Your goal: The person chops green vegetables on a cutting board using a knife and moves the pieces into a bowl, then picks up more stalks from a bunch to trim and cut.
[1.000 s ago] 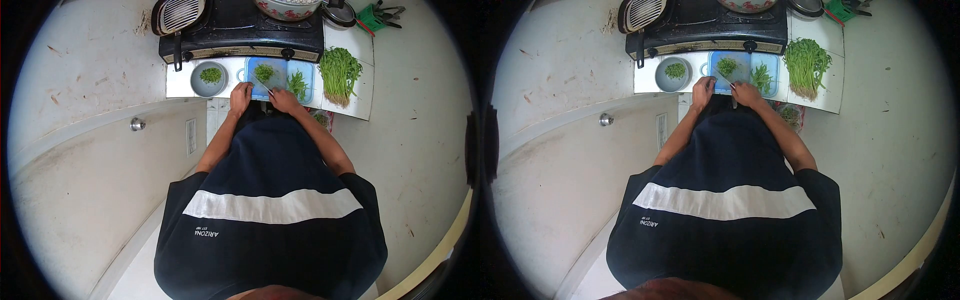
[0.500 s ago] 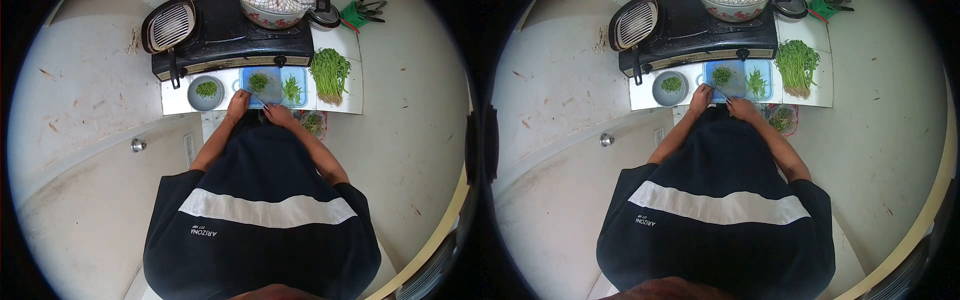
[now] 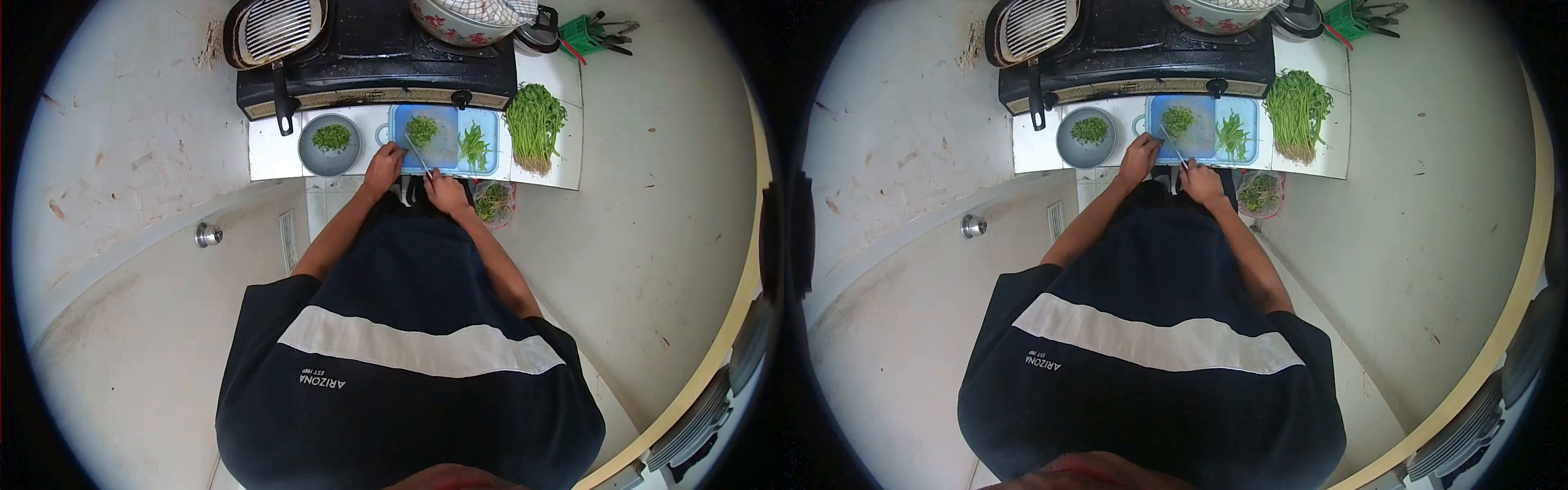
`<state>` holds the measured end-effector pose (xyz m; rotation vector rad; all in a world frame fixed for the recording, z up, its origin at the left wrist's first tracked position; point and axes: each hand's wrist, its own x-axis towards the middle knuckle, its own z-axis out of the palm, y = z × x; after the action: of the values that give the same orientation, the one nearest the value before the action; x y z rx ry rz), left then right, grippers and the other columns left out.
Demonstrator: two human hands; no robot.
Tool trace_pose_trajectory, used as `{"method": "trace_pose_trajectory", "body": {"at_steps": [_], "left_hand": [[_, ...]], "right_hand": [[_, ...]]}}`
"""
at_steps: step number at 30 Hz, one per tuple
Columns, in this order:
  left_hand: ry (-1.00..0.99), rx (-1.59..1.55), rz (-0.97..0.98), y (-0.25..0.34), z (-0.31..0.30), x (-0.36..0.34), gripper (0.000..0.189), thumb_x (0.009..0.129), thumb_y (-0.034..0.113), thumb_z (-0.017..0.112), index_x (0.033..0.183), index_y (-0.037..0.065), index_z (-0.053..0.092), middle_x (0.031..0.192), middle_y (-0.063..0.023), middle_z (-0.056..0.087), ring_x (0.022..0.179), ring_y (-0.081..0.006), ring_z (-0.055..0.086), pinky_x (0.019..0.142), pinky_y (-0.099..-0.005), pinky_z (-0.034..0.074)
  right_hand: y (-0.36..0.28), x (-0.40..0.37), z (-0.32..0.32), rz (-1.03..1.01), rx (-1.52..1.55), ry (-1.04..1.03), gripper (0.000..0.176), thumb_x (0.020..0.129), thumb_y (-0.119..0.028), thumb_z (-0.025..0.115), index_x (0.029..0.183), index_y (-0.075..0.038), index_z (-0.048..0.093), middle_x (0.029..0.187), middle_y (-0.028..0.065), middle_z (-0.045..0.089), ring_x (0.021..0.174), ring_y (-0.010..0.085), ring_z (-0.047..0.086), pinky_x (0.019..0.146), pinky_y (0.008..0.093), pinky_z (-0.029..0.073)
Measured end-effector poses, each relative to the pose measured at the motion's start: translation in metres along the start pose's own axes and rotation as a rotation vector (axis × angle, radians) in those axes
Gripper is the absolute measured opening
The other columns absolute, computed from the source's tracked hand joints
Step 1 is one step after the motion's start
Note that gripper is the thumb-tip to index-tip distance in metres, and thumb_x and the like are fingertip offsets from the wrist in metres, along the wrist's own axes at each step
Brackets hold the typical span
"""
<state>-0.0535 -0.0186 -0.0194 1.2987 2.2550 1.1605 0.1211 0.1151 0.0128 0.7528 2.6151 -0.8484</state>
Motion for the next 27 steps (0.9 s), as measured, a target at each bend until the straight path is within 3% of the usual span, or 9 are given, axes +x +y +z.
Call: {"method": "trace_pose_trajectory", "body": {"at_steps": [6, 11, 24, 27], "left_hand": [[0.029, -0.047, 0.028, -0.003, 0.003, 0.0, 0.014, 0.091, 0.001, 0.068, 0.104, 0.0, 0.074, 0.093, -0.0173, 0.065, 0.088, -0.0392, 0.068, 0.079, -0.0472, 0.057], [0.047, -0.032, -0.021, -0.002, 0.004, 0.001, 0.012, 0.091, 0.002, 0.068, 0.101, -0.001, 0.074, 0.09, -0.0173, 0.064, 0.085, -0.0397, 0.067, 0.077, -0.0482, 0.056], [0.072, -0.03, 0.009, -0.003, 0.006, 0.0, 0.013, 0.089, 0.0, 0.071, 0.101, 0.0, 0.075, 0.094, -0.0173, 0.067, 0.086, -0.039, 0.069, 0.077, -0.0461, 0.057], [0.042, -0.069, -0.087, 0.004, 0.002, 0.002, 0.012, 0.09, 0.002, 0.071, 0.101, 0.001, 0.075, 0.096, -0.017, 0.068, 0.088, -0.038, 0.07, 0.078, -0.0454, 0.058]], "right_hand": [[0.003, 0.0, 0.0, 0.065, 0.0, -0.031, 0.046, 0.106, -0.042, 0.051, 0.117, 0.002, 0.059, 0.089, 0.0315, 0.072, 0.091, 0.0519, 0.071, 0.084, 0.0607, 0.057], [0.001, -0.003, 0.002, 0.014, 0.03, 0.003, 0.044, 0.107, -0.042, 0.051, 0.115, 0.001, 0.059, 0.081, 0.032, 0.07, 0.082, 0.0545, 0.069, 0.077, 0.0616, 0.056], [-0.014, 0.008, 0.015, 0.037, -0.061, 0.027, 0.045, 0.107, -0.042, 0.051, 0.116, 0.001, 0.058, 0.082, 0.0304, 0.071, 0.082, 0.0526, 0.071, 0.076, 0.0613, 0.057], [-0.013, 0.009, 0.018, 0.047, -0.068, 0.021, 0.044, 0.107, -0.042, 0.051, 0.118, 0.0, 0.058, 0.083, 0.0307, 0.072, 0.083, 0.0525, 0.071, 0.077, 0.0619, 0.057]]}}
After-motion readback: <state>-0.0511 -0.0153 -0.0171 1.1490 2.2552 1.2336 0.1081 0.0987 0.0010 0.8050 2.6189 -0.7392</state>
